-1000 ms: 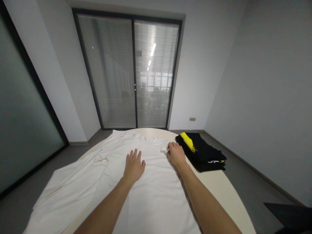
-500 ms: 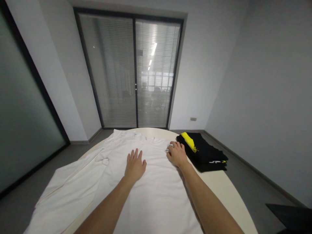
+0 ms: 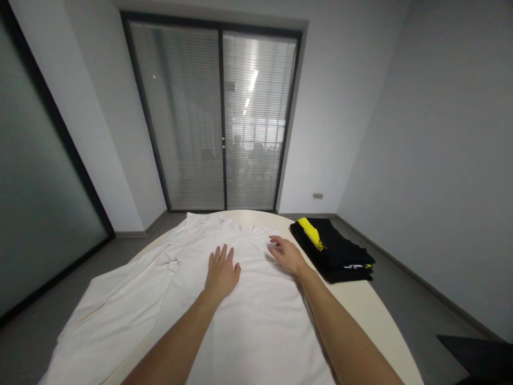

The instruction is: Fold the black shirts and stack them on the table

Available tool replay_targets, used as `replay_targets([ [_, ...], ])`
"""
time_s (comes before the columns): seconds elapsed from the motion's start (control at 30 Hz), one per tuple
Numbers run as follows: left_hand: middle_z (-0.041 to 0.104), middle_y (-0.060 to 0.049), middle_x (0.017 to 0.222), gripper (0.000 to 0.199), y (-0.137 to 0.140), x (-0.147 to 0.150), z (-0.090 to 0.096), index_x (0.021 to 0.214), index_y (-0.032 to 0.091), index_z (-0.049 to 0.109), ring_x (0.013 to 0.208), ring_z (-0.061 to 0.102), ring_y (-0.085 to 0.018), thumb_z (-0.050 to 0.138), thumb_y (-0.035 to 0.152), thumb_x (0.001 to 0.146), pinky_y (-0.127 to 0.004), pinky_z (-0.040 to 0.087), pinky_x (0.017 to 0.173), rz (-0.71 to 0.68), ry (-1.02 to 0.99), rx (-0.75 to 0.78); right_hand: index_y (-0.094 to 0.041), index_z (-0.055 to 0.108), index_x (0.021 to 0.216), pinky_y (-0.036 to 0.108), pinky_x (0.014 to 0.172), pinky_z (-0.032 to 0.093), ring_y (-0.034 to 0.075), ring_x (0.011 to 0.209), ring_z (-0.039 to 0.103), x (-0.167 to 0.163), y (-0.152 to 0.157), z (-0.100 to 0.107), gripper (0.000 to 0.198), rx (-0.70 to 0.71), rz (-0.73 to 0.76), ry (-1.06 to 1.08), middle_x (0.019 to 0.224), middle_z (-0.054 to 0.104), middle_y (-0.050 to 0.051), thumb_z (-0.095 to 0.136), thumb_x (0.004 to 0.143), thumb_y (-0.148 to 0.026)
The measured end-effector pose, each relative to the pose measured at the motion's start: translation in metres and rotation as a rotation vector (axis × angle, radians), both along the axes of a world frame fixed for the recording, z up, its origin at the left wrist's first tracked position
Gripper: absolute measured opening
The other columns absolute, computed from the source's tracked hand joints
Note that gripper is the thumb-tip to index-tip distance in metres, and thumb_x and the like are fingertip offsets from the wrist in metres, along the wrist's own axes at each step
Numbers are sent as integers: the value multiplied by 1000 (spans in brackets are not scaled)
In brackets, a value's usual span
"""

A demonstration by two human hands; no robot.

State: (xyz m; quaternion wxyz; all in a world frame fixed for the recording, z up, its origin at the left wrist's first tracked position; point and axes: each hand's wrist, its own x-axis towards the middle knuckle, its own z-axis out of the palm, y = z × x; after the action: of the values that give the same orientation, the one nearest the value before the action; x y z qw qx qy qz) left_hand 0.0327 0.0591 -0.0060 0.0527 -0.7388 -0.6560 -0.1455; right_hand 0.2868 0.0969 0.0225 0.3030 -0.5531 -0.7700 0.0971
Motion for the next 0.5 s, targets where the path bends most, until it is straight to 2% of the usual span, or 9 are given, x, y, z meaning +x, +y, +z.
replay_targets([
  [0.13,33,-14,158,57,0,0,0,147,14,43,147,26,-34,41,36,95,-50,20,119,-4,0,4,-23,65,125,40,103,40,26,122,54,3,-4,-2,45,-6,25,-232,131,63,10,60,87,-47],
  [0.2,33,-14,158,57,0,0,-1,147,14,44,147,27,-34,41,36,95,-50,20,119,-5,-1,8,-25,66,124,39,103,40,25,123,54,5,-3,-1,42,-10,2,-200,133,62,8,52,93,-49],
  [0.3,33,-14,159,57,0,-1,-2,147,18,44,147,26,-34,44,39,94,-51,20,119,-12,-4,11,-22,64,128,34,105,40,21,122,56,10,1,0,42,38,-95,-99,132,63,9,37,101,-41],
  [0.37,32,-13,159,58,0,-1,-3,148,21,45,147,25,-34,45,41,93,-52,20,119,-19,-8,13,-21,64,128,34,104,40,21,122,56,16,3,-2,40,58,-177,-103,132,64,10,39,100,-36],
  [0.5,32,-11,160,58,-1,-2,-1,148,23,45,148,24,-34,47,43,93,-52,19,119,-21,-17,16,-25,74,113,34,97,46,22,112,63,25,9,-13,30,-2,-260,-139,121,70,7,51,93,-31],
])
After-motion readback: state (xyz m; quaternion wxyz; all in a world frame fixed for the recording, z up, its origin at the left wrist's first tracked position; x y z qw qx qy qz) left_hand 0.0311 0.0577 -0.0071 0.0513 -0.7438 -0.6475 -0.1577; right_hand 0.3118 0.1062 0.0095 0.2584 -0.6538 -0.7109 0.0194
